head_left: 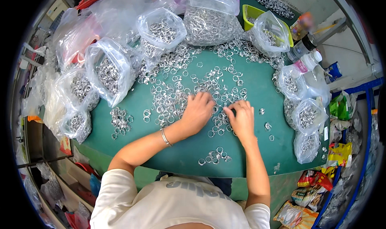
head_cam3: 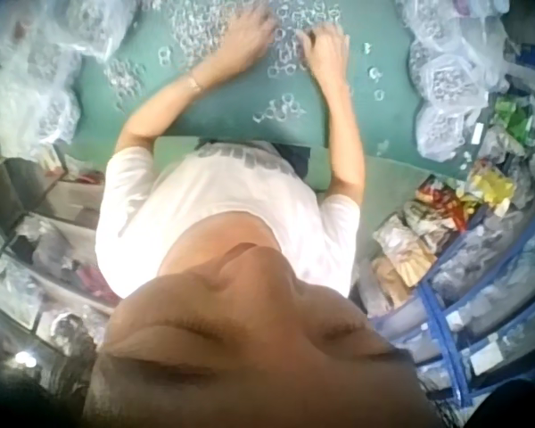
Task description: The person sorts metal rings and lobster claws on an assembly table, picking them up from a large pile and moving them into smaller groups.
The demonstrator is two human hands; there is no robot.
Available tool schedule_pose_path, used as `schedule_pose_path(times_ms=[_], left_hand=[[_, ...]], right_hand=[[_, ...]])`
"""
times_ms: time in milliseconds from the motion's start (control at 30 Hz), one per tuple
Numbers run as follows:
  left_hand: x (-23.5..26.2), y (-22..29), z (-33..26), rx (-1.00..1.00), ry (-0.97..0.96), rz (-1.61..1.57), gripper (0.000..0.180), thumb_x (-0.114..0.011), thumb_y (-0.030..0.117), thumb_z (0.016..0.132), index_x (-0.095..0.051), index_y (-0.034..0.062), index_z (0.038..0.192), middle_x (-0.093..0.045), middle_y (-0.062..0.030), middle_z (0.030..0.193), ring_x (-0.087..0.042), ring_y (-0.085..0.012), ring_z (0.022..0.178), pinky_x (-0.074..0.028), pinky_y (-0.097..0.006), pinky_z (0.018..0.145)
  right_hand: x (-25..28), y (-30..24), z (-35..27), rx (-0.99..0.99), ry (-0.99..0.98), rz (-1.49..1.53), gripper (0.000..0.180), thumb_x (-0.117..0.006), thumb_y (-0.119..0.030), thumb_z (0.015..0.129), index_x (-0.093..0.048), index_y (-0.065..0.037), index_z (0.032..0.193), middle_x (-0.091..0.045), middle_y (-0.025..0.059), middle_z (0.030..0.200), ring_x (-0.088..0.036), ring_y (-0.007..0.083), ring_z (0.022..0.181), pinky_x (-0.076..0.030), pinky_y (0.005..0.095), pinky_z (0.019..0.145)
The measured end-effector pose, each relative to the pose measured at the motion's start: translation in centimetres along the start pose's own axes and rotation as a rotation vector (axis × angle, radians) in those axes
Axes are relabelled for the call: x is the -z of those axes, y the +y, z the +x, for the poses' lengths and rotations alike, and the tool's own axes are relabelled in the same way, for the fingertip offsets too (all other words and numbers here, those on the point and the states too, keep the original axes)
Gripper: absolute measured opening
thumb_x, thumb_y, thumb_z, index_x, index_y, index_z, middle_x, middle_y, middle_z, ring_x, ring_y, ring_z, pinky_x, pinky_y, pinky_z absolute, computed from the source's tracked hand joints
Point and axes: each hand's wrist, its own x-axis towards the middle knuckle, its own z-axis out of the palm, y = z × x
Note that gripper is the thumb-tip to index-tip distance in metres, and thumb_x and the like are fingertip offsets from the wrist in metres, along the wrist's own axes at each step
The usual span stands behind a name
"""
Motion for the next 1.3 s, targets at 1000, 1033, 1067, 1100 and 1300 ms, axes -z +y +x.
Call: schedule_pose_path(times_ms=[1000,1033,1067,1100,1300], left_hand=[[1.8,0.2,-2.5,0.624,0.229,-0.657,0.041,-0.056,0.001,0.089,-0.046,0.0021,0.128,-0.064,-0.0085,0.092,-0.061,-0.0138,0.070,-0.052,-0.028,0.066],[1.8,0.8,-2.6,0.519,0.175,-0.558,0.041,-0.058,0.002,0.087,-0.048,0.0025,0.127,-0.063,-0.0106,0.096,-0.062,-0.0193,0.077,-0.051,-0.031,0.070],[1.8,1.7,-2.8,0.413,0.123,-0.458,0.041,-0.060,0.004,0.085,-0.049,0.0029,0.125,-0.062,-0.0128,0.100,-0.062,-0.0248,0.083,-0.051,-0.034,0.073],[1.7,2.4,-2.9,0.306,0.073,-0.357,0.041,-0.062,0.005,0.083,-0.051,0.0034,0.123,-0.061,-0.0149,0.104,-0.063,-0.0303,0.090,-0.051,-0.037,0.077],[-2.2,2.2,-3.2,-0.024,-0.028,-0.062,0.039,-0.066,0.007,0.078,-0.056,0.0060,0.115,-0.058,-0.0109,0.104,-0.056,-0.0283,0.094,-0.042,-0.038,0.078]], right_hand=[[1.4,4.0,-1.8,-0.089,0.070,0.232,0.013,-0.057,0.001,0.083,-0.063,0.001,0.094,-0.064,0.0178,0.091,-0.060,0.0343,0.083,-0.047,0.0410,0.078],[1.8,4.0,-2.0,-0.024,0.117,0.077,0.015,-0.058,0.000,0.082,-0.063,0.000,0.096,-0.063,0.0175,0.094,-0.059,0.0335,0.086,-0.046,0.0402,0.080],[2.1,3.7,-2.5,0.042,0.112,0.118,0.018,-0.061,-0.002,0.081,-0.063,-0.001,0.099,-0.061,0.0162,0.098,-0.057,0.0325,0.091,-0.044,0.0401,0.083],[2.4,3.3,-3.1,0.109,0.106,0.159,0.023,-0.063,-0.003,0.080,-0.062,-0.003,0.103,-0.060,0.0149,0.102,-0.055,0.0316,0.095,-0.043,0.0400,0.086],[0.4,1.7,-4.4,0.276,-0.032,0.092,0.032,-0.071,-0.005,0.076,-0.061,-0.005,0.106,-0.053,0.0124,0.118,-0.050,0.0320,0.106,-0.042,0.0409,0.087]])
